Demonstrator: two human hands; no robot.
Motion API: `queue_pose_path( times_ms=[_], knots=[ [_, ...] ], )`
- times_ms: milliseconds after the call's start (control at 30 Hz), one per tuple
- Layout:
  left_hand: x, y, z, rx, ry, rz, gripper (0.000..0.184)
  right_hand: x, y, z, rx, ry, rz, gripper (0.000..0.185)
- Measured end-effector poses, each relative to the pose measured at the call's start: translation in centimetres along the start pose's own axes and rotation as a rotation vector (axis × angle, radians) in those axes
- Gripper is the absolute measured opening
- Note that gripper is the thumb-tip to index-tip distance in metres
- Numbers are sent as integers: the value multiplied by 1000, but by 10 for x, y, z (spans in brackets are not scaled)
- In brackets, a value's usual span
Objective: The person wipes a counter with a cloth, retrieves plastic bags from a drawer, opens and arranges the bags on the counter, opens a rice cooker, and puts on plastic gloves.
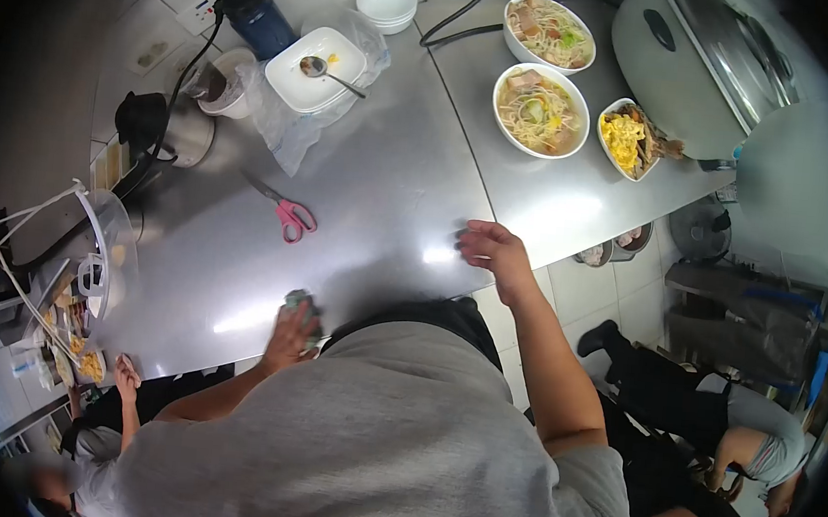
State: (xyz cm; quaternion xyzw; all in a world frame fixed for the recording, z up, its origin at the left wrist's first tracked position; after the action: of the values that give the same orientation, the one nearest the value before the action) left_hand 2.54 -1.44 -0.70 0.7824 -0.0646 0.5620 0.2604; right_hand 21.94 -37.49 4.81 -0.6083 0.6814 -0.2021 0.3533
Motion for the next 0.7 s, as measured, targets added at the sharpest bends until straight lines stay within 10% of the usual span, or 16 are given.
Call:
queue_pose_path(
  times_ms=[467, 567, 700],
  knots=[
    [80, 30, 399, 284, 301, 305, 60, 155, 52, -113, 70, 226, 161, 36],
    [24, 91, 426, 90, 236, 534, 57, 200, 87, -163, 74, 370, 253, 34],
    [-38, 267, 367, -407, 230, -108, 46, 245, 150, -186, 17, 477, 405, 30]
  ],
)
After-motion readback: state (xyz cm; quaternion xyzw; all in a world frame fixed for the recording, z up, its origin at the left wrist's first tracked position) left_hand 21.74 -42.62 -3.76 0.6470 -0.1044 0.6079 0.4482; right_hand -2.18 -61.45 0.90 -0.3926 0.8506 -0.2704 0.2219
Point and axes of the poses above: each hand's wrist, its own z-axis towards the middle knuckle, its own x-axis out of the back of the hand, y = z × x, the point moved 3 cm from there along z, towards the middle knuckle, and after that the axes turned 9 degrees about z, right-handed, at the moved point
